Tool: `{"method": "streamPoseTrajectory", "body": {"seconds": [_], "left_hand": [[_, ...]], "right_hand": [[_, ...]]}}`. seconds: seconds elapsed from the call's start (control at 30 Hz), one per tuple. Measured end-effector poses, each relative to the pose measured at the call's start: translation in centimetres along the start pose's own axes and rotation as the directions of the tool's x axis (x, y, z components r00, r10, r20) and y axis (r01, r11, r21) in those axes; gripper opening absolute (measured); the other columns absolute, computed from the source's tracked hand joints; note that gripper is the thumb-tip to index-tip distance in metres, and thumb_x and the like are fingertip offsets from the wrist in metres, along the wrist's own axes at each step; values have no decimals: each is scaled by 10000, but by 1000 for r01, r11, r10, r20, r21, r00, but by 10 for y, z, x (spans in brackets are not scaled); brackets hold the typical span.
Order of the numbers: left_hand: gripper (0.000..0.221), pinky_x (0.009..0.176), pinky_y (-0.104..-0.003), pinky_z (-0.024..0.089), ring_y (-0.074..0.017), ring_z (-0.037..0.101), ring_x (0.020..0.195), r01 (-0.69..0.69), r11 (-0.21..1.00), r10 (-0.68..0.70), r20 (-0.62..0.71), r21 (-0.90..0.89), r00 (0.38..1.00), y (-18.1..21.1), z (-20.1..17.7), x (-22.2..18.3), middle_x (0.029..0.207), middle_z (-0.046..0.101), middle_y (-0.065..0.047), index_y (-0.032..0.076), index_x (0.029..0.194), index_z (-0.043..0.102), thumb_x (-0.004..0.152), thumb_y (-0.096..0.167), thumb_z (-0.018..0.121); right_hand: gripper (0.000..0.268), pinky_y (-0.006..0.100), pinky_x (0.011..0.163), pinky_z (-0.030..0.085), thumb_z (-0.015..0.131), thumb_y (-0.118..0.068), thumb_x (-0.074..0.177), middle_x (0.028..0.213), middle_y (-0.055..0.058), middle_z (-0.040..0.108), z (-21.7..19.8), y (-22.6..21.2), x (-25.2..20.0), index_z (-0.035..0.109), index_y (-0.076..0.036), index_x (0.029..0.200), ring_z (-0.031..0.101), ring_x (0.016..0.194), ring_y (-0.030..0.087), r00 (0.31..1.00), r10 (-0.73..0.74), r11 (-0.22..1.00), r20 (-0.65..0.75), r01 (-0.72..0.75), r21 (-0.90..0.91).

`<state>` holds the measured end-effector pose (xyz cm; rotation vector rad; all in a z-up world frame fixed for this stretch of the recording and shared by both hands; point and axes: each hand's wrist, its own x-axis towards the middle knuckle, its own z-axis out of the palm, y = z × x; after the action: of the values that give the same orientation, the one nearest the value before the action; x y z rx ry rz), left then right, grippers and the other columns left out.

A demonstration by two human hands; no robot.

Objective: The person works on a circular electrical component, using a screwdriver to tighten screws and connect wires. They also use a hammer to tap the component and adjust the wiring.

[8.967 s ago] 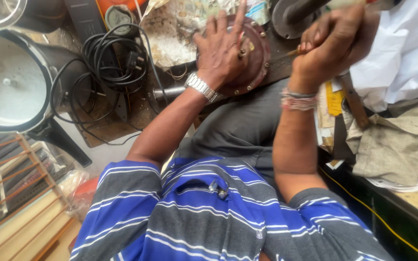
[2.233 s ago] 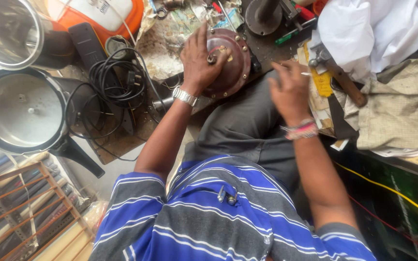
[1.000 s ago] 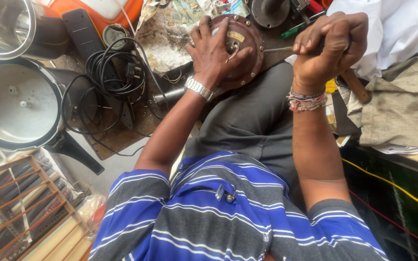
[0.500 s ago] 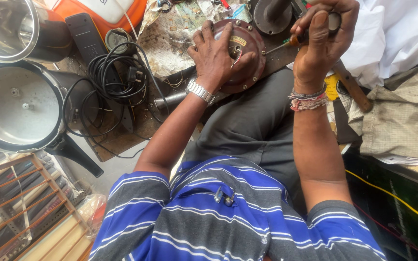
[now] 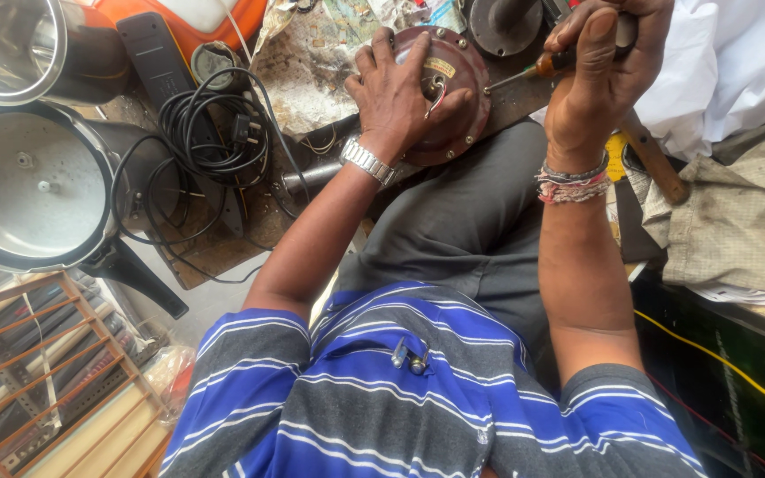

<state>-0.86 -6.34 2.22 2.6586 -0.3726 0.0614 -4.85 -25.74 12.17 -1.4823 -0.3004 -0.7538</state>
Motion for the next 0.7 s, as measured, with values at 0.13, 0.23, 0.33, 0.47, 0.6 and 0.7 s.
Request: {"method": "streamPoseTrajectory", "body": {"seconds": [0.13, 0.23, 0.33, 0.47, 0.6, 0.7], "left_hand": [[951, 939, -620, 368, -488, 381, 1286, -12, 1000, 12, -10, -10, 1000, 0, -1, 0, 1488, 364, -299, 227, 1455, 543, 736, 826, 715], [938, 932, -620, 367, -489, 379, 1283, -20, 1000, 20, -21, -11, 1000, -1, -2, 1, 1483, 366, -304, 226, 1441, 551, 732, 817, 718], [932, 927, -625, 366, -487, 381, 1281, -22, 1000, 22, -23, -5, 999, 0, -1, 1, 1482, 367, -303, 223, 1439, 552, 734, 810, 714], [940, 940, -624, 377, -488, 377, 1292, -1, 1000, 1, 11, -4, 1000, -2, 1, 0, 1507, 357, -303, 217, 1465, 528, 755, 808, 698], [969, 898, -666, 382, -523, 355, 1328, -78, 996, 79, -40, 46, 996, -8, 7, 3, 1463, 369, -335, 160, 1448, 508, 773, 833, 678], [1001, 878, -677, 385, -546, 369, 1309, -141, 985, 146, -44, 100, 988, -13, 10, 12, 1424, 401, -359, 88, 1419, 498, 846, 900, 615]], "right_hand": [[243, 276, 672, 517, 580, -294, 1152, 820, 83, 566, -3, 1, -1, 523, -59, 1179, 555, 668, 156, 1000, 2, 1000, 7, -2, 2], [252, 276, 662, 525, 581, -300, 1143, 858, 69, 562, -1, 1, -1, 526, -57, 1174, 559, 663, 150, 1000, -4, 1000, 23, 4, 5], [257, 280, 680, 530, 584, -308, 1141, 858, 72, 564, 0, 1, -2, 533, -58, 1172, 569, 684, 154, 999, 11, 1000, 31, -12, 18], [324, 315, 794, 580, 566, -380, 1129, 913, 72, 604, 2, -1, 2, 555, -57, 1129, 626, 793, 156, 994, 59, 988, 95, -72, 135], [328, 339, 855, 536, 610, -301, 1149, 991, 142, 657, -7, -8, 24, 585, 3, 1030, 653, 927, 217, 939, 81, 987, 333, -123, 106], [319, 347, 837, 533, 651, -269, 1115, 994, 179, 670, -13, -4, 54, 623, 26, 996, 666, 919, 247, 793, 58, 934, 606, -257, 247]]}}
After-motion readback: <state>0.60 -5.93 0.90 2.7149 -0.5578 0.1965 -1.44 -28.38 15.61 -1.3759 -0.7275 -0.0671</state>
